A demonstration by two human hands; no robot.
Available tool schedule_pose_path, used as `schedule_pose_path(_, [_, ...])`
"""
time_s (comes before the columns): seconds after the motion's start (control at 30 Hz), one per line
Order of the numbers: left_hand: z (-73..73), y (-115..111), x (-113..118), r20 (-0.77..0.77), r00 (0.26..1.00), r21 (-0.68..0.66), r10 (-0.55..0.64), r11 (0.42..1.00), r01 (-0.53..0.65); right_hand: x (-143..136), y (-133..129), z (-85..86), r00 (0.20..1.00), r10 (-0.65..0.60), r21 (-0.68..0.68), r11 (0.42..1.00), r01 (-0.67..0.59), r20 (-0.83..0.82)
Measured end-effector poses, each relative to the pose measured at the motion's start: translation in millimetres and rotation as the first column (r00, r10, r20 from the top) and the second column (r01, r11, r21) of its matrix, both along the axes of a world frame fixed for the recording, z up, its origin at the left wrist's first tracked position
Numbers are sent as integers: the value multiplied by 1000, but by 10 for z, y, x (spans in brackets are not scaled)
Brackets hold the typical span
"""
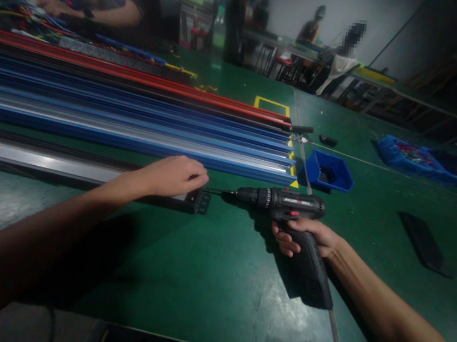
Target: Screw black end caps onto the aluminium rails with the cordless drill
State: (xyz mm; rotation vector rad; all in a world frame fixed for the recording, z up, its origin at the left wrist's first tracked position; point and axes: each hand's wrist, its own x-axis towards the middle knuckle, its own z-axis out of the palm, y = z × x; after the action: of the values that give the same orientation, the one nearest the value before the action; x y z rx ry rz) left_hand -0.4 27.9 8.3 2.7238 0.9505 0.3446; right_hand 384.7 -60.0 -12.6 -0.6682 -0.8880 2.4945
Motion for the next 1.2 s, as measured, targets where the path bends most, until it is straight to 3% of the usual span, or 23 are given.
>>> schedule_pose_path(1.2, [20, -13, 7, -15, 1000, -4, 11, 1000, -11, -6, 1, 0, 1000, -7, 2, 1000, 7, 3])
